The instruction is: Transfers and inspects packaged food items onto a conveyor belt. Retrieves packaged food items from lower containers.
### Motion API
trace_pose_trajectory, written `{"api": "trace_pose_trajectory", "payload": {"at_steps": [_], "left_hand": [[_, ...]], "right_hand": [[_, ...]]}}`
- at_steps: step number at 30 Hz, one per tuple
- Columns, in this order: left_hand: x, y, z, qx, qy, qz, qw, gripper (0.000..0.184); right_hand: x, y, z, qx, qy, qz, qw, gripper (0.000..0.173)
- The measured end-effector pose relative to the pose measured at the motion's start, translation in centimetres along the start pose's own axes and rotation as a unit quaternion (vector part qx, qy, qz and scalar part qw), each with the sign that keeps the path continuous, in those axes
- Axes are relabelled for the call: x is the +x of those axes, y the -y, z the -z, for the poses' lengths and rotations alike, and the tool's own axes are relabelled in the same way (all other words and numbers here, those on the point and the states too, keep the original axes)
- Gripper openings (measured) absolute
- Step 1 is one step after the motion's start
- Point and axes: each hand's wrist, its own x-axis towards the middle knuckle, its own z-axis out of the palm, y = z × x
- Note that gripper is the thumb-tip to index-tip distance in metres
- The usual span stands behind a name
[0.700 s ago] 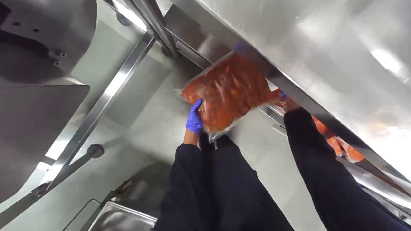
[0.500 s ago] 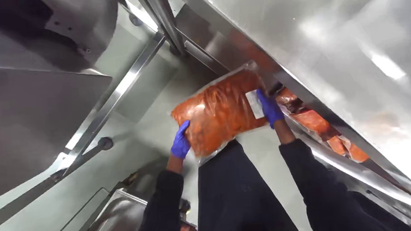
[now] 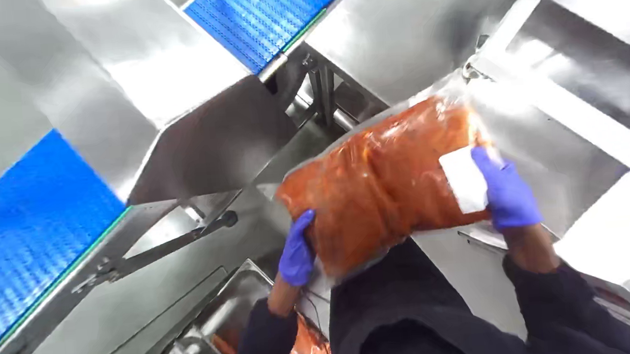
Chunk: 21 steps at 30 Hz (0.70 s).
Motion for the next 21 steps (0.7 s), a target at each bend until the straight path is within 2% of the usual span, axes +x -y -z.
{"api": "trace_pose_trajectory", "payload": {"at_steps": [2,4,7,8,11,15,18,21], "left_hand": [[1.1,-2.1,-3.3,0.014,0.044,-0.033,0.998,0.029],[2.8,-4.2,-6.6,0.051,0.077,-0.072,0.993,0.028],[6.3,-7.9,-11.0,0.072,0.116,-0.119,0.983,0.027],[7.3,-9.1,-12.3,0.08,0.124,-0.125,0.981,0.026],[10.7,-12.2,-15.7,0.109,0.139,-0.15,0.973,0.03],[21.0,-14.9,-20.0,0.091,0.087,-0.163,0.979,0.036],[28.1,-16.5,-22.1,0.083,0.009,-0.126,0.989,0.044],[34.6,-19.1,-22.6,0.051,-0.06,-0.118,0.99,0.045]], "right_hand": [[-0.7,4.0,2.1,-0.049,-0.053,0.019,0.997,0.049],[-0.3,6.8,3.7,-0.049,-0.103,0.049,0.992,0.061],[2.0,10.5,4.7,0.027,-0.105,0.124,0.986,0.061],[3.2,11.9,4.5,0.049,-0.093,0.149,0.983,0.056],[8.2,16.5,3.1,0.07,-0.075,0.172,0.98,0.051],[19.6,22.4,-0.9,-0.007,-0.084,0.157,0.984,0.072],[28.3,25.7,-5.1,-0.097,-0.077,0.124,0.985,0.082],[35.4,28.6,-10.8,-0.145,-0.024,0.113,0.983,0.08]]}}
